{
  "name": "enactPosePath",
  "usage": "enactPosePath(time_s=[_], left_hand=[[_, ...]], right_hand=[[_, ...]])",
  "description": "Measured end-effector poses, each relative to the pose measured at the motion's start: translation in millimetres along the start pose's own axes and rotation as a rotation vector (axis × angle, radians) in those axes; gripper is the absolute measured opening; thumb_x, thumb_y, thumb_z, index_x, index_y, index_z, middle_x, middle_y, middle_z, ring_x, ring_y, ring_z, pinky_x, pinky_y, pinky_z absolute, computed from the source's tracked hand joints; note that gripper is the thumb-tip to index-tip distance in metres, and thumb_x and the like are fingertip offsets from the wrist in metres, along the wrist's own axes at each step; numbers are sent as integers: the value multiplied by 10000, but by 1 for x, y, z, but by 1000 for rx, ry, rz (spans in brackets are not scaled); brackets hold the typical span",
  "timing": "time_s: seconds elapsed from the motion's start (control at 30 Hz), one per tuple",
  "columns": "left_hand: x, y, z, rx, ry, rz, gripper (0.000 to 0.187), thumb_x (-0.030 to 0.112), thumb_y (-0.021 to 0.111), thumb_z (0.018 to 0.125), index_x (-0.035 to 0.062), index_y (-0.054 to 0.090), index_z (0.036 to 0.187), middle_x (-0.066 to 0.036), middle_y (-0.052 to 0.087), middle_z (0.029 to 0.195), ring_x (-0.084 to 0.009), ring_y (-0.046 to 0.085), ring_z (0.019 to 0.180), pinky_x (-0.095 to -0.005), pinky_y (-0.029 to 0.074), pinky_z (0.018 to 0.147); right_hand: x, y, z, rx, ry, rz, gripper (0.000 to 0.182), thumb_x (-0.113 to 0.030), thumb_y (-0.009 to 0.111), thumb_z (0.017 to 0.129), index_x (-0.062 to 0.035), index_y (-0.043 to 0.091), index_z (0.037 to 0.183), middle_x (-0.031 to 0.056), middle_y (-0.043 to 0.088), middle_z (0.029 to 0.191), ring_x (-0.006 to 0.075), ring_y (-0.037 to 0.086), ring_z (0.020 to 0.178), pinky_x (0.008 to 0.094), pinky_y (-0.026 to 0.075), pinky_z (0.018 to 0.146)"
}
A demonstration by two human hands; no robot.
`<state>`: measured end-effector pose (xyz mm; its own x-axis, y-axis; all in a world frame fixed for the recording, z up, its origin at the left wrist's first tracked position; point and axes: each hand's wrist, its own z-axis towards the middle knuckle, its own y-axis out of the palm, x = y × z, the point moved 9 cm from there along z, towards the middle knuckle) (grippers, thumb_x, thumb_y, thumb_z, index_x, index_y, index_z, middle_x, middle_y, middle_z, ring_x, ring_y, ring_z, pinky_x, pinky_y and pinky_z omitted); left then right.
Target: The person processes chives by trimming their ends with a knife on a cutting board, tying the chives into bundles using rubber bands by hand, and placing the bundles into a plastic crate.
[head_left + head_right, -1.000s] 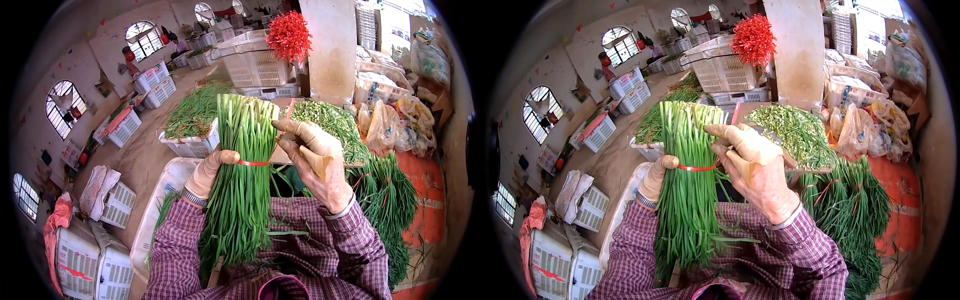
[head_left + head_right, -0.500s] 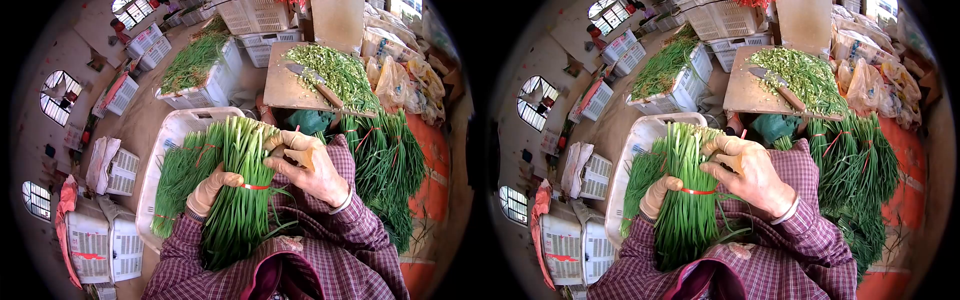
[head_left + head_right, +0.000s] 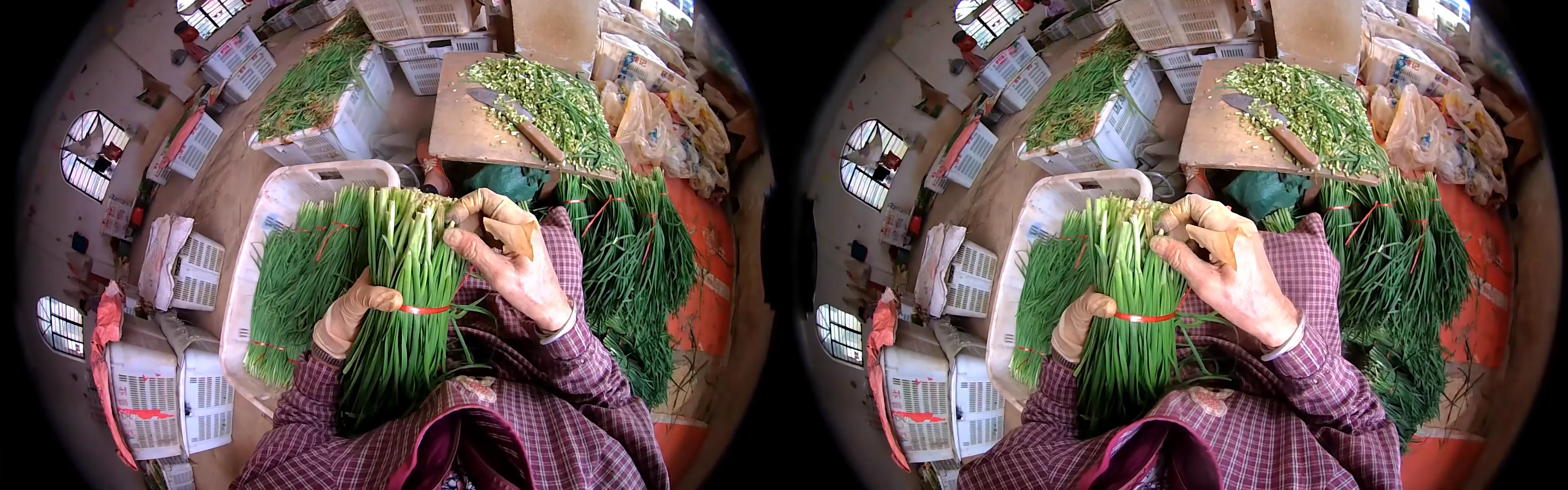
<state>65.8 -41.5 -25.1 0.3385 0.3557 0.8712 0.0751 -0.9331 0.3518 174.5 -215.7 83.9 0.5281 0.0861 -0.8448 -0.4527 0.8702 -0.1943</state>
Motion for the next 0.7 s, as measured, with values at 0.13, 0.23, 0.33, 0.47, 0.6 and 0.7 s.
enactPosePath(time_s=[0.13, 0.23, 0.33, 0.47, 0.6, 0.7], left_hand=[[2, 0, 7, -20, 7, 23, 799, 257, 857, 729, -14, 520, 1401, -115, 627, 1304, -208, 617, 1148, -346, 489, 1026], [1, 4, 10, -36, 13, 37, 779, 262, 845, 746, -16, 518, 1395, -111, 618, 1293, -203, 609, 1132, -340, 485, 1021], [-2, 4, 13, -45, 12, 31, 760, 268, 833, 762, -18, 515, 1389, -108, 610, 1282, -198, 602, 1115, -333, 481, 1016], [-13, -6, 15, -47, -8, -23, 735, 276, 818, 784, -21, 511, 1382, -103, 599, 1267, -192, 591, 1093, -325, 476, 1009], [-23, -24, 15, -35, -27, -98, 710, 284, 803, 806, -23, 507, 1374, -98, 588, 1252, -186, 581, 1071, -317, 470, 1002], [-30, -35, 16, -29, -59, -104, 692, 290, 791, 822, -25, 504, 1368, -95, 580, 1241, -181, 573, 1054, -311, 467, 997]], right_hand=[[-5, -9, 8, 23, -96, -35, 201, -160, 732, 850, 39, 722, 830, 104, 672, 874, 266, 655, 789, 364, 522, 708], [-27, -6, 14, -2, -313, -319, 161, -146, 731, 818, -1, 709, 750, 70, 676, 822, 278, 652, 766, 374, 524, 701], [-24, -11, 19, 39, -207, -334, 155, -119, 717, 819, 3, 683, 728, 79, 667, 805, 264, 652, 747, 369, 523, 696], [-6, -93, 41, 488, -114, -170, 275, -223, 641, 961, 10, 679, 819, 66, 669, 851, 146, 629, 691, 295, 530, 594], [-17, -166, 30, 709, -182, -390, 198, -180, 673, 960, 2, 711, 1028, 79, 689, 931, 113, 650, 820, 248, 542, 690], [-25, -115, 26, 288, -4, -372, 147, -128, 685, 922, 10, 735, 907, 84, 726, 963, 167, 687, 808, 286, 556, 726]])
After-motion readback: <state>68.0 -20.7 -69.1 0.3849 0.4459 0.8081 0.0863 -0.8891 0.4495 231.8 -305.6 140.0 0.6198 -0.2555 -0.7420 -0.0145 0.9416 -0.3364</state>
